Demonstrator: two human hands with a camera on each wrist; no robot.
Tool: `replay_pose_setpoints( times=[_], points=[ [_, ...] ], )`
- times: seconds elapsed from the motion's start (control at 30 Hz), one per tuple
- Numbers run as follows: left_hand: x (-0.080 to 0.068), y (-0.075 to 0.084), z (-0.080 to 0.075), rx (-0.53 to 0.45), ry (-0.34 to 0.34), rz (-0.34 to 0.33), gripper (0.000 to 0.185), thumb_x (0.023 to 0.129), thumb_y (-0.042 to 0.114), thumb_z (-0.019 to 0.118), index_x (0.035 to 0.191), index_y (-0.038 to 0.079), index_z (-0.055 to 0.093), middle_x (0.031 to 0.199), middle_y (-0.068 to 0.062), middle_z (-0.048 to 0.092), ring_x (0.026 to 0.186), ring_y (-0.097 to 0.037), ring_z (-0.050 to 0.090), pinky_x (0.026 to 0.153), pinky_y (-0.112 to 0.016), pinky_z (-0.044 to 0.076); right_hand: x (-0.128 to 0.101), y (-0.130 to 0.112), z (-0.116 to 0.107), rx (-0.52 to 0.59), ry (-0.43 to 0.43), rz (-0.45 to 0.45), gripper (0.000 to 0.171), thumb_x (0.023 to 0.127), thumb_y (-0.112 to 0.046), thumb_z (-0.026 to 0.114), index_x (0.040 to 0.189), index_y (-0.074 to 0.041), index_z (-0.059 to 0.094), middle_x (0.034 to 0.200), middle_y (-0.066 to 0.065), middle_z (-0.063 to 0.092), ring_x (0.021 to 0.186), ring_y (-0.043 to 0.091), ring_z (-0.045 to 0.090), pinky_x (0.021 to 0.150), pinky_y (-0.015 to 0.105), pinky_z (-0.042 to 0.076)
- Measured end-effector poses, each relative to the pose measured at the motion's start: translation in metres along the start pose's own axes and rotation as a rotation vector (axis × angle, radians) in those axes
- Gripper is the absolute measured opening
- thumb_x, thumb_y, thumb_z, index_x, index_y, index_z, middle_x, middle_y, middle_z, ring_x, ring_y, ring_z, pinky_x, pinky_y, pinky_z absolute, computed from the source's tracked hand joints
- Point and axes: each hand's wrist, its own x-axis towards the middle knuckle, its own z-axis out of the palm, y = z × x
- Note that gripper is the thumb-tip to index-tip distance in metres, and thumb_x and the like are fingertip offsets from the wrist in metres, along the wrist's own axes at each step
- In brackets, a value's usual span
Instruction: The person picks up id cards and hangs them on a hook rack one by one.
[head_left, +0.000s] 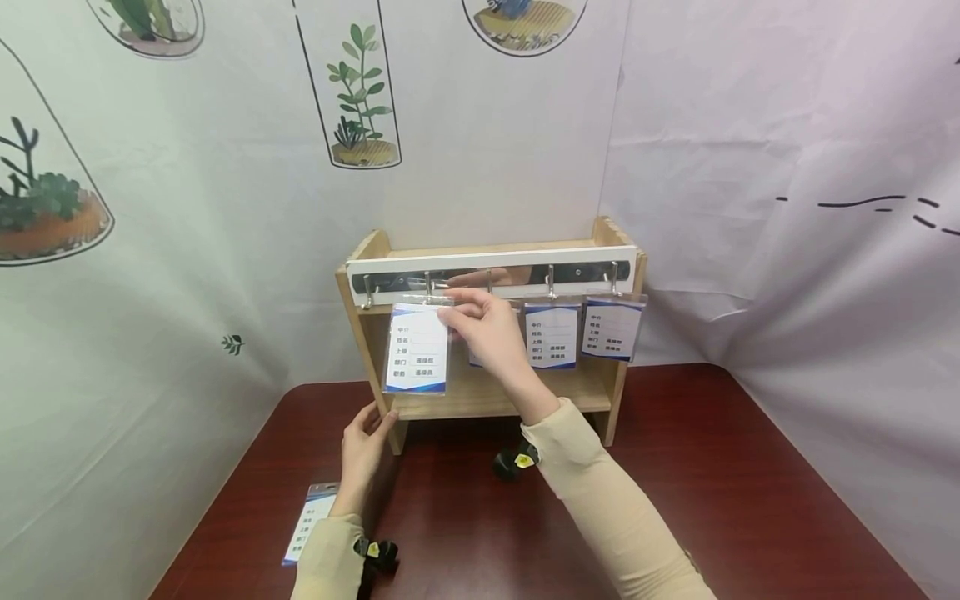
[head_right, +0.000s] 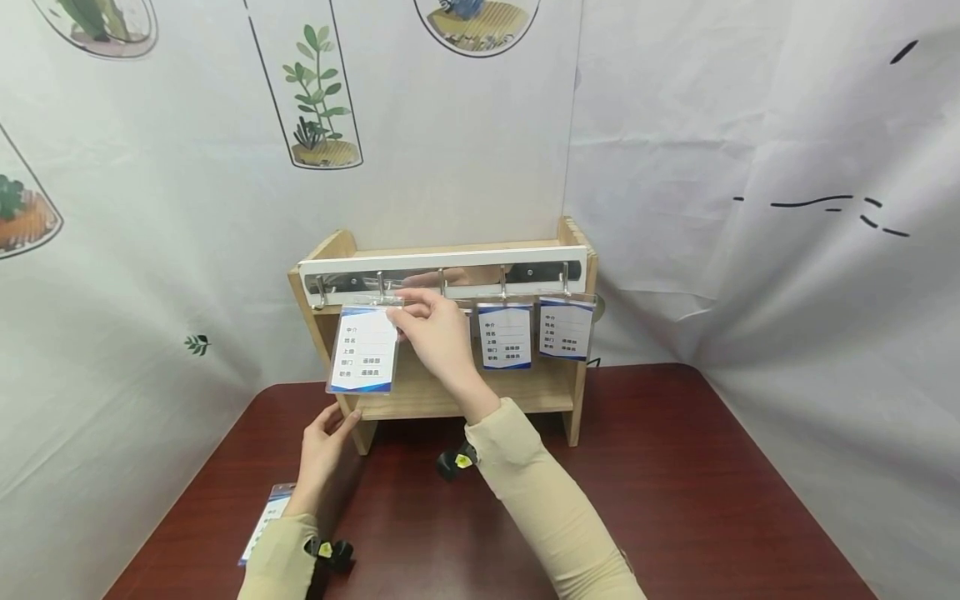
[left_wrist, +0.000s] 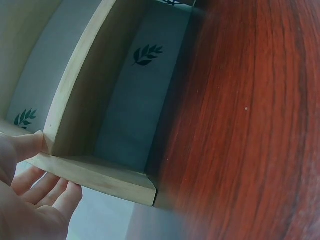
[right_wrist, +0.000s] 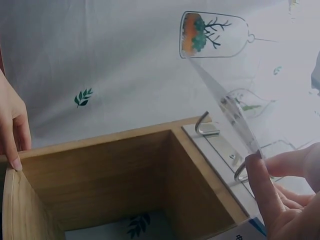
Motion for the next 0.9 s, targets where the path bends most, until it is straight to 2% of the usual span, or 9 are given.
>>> replay_pose_setpoints(
  times=[0.13, 0.37, 0.5, 0.77, 0.9],
  points=[
    [-0.0005, 0.0009, -0.0002, 0.002, 0.001, -0.003, 0.050, 0.097, 0.018, 0.071, 0.138, -0.006, 0.055, 0.133, -0.030, 0.059, 0.125, -0.039, 0.057, 0.103, -0.050, 0.048, -0.0001, -0.0011, 0.0009, -0.017, 0.008, -0.003, 0.033, 0.092, -0.012, 0.073, 0.124, -0.005, 0.069, 0.093, 0.010, 0.077, 0.067, 0.017, 0.070, 0.082, 0.054, 0.057],
    [-0.0011, 0.0017, -0.0001, 0.001, -0.001, -0.005, 0.050, 0.097, 0.019, 0.071, 0.137, -0.006, 0.055, 0.133, -0.030, 0.059, 0.126, -0.040, 0.057, 0.103, -0.051, 0.048, -0.0009, -0.0022, 0.0012, -0.071, 0.018, 0.008, 0.033, 0.092, -0.015, 0.073, 0.124, -0.008, 0.070, 0.092, 0.007, 0.077, 0.068, 0.018, 0.071, 0.080, 0.044, 0.058],
    [-0.0002, 0.0025, 0.0001, -0.004, 0.003, -0.003, 0.050, 0.096, 0.019, 0.071, 0.137, -0.006, 0.056, 0.133, -0.029, 0.060, 0.125, -0.039, 0.057, 0.103, -0.051, 0.049, -0.0011, -0.0032, 0.0018, -0.083, 0.021, 0.017, 0.033, 0.091, -0.015, 0.073, 0.124, -0.009, 0.071, 0.093, 0.006, 0.078, 0.069, 0.018, 0.071, 0.077, 0.042, 0.058],
    [-0.0004, 0.0032, -0.0002, -0.012, -0.001, -0.013, 0.051, 0.096, 0.020, 0.071, 0.138, -0.005, 0.056, 0.135, -0.028, 0.059, 0.126, -0.038, 0.057, 0.103, -0.048, 0.048, -0.0017, -0.0051, 0.0020, -0.127, 0.035, 0.021, 0.033, 0.091, -0.015, 0.074, 0.123, -0.010, 0.071, 0.090, 0.005, 0.078, 0.069, 0.017, 0.070, 0.065, 0.027, 0.053],
    [-0.0006, 0.0025, -0.0001, -0.005, 0.000, -0.013, 0.051, 0.096, 0.020, 0.071, 0.138, -0.005, 0.055, 0.135, -0.028, 0.059, 0.126, -0.038, 0.057, 0.103, -0.048, 0.048, -0.0026, -0.0058, 0.0023, -0.139, 0.047, 0.014, 0.033, 0.090, -0.013, 0.074, 0.122, -0.010, 0.072, 0.088, 0.004, 0.077, 0.068, 0.017, 0.070, 0.061, 0.025, 0.052]
  ],
)
